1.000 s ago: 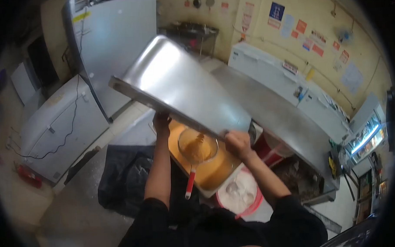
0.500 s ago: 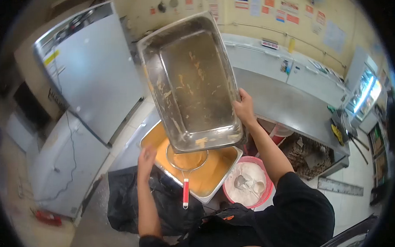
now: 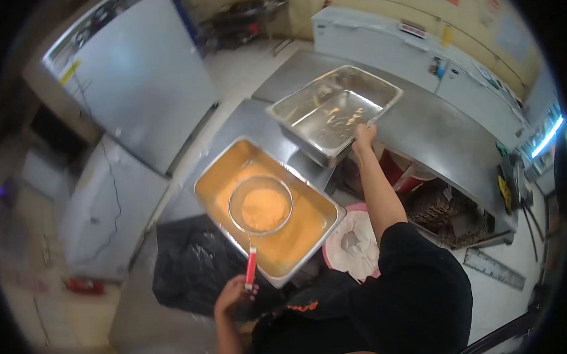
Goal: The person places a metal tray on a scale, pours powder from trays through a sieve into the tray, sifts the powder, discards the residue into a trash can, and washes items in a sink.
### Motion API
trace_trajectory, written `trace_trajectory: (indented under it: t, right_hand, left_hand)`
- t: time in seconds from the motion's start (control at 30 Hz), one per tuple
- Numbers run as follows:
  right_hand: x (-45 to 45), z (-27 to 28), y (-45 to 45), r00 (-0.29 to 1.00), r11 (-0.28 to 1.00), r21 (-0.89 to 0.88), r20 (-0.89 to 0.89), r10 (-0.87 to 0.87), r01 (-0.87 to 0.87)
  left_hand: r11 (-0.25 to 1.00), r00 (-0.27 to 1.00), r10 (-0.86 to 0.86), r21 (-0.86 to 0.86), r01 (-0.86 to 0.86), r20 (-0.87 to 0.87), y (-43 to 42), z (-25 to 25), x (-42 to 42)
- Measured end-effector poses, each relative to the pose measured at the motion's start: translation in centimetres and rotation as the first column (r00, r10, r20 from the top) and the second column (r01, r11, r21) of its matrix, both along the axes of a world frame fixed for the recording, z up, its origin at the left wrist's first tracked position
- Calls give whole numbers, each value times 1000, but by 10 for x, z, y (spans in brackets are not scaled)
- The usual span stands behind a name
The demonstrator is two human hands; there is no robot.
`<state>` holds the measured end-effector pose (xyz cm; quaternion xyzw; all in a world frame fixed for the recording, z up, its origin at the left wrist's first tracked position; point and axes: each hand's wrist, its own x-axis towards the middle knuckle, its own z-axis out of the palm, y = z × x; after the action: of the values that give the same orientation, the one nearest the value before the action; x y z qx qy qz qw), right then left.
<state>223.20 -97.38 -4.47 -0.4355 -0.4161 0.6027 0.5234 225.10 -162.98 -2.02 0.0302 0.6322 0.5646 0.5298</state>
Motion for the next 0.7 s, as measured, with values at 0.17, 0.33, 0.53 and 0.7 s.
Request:
trace_trajectory:
  t: [0.17, 0.33, 0.53, 0.7]
  right_hand:
    - [-5, -33, -27, 976, 983, 60, 117, -182, 176]
    - [23, -84, -19, 975, 999, 0, 215, 46, -47]
    - [88, -7, -209, 723, 730, 100, 286, 629, -676]
    - [86, 23, -372, 129, 78, -404, -101, 986, -912]
  left_hand:
    - [981, 997, -78, -182, 72, -22, 26, -12, 1]
    - [989, 998, 58, -135, -61, -29, 45, -17, 12]
    - [964, 940, 220, -90, -251, -260, 80, -23, 53]
    - [957, 821, 204, -69, -282, -534, 109, -6, 77]
